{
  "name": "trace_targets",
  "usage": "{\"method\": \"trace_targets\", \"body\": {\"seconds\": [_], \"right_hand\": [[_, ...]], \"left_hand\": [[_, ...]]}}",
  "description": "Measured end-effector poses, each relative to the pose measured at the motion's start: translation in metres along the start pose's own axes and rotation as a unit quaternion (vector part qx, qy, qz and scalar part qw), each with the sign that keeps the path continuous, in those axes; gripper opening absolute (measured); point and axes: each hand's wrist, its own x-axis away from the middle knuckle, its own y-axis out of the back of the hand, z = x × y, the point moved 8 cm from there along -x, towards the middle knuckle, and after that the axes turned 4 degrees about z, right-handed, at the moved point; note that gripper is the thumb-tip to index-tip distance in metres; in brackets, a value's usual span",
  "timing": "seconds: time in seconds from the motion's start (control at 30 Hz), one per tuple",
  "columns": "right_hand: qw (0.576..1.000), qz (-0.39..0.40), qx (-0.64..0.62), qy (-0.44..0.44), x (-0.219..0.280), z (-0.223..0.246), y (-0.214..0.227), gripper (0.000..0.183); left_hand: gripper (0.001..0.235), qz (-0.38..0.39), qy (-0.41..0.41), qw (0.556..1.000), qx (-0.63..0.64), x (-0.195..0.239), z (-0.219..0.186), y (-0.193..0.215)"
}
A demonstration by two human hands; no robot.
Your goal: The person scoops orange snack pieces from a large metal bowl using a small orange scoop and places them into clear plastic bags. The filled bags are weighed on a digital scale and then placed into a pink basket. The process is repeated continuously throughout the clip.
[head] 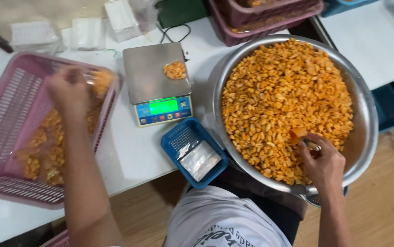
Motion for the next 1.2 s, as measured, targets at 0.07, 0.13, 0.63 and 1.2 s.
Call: {"method": "trace_targets", "body": {"seconds": [0.07, 0.13, 0.63, 1.2], "right_hand": [[0.999, -0.008, 0.019, 0.034, 0.002, -0.002, -0.001, 0.031], [0.999, 0.002, 0.025, 0.021, 0.0, 0.0, -0.003, 0.033], [0.967, -0.176, 0.184, -0.017, -0.05, -0.097, 0.011, 0.025], [0.826, 0.057, -0.492, -0.267, -0.019, -0.119, -0.052, 0.015]], "left_hand": [[0.014, -0.184, -0.035, 0.962, -0.201, 0.003, 0.026, 0.05], [0.015, -0.151, 0.05, 0.96, -0.232, -0.001, 0.098, 0.043], [0.04, 0.352, -0.083, 0.912, -0.194, 0.241, -0.119, -0.188], [0.024, 0.373, 0.276, 0.798, 0.384, 0.191, -0.226, -0.192]]}}
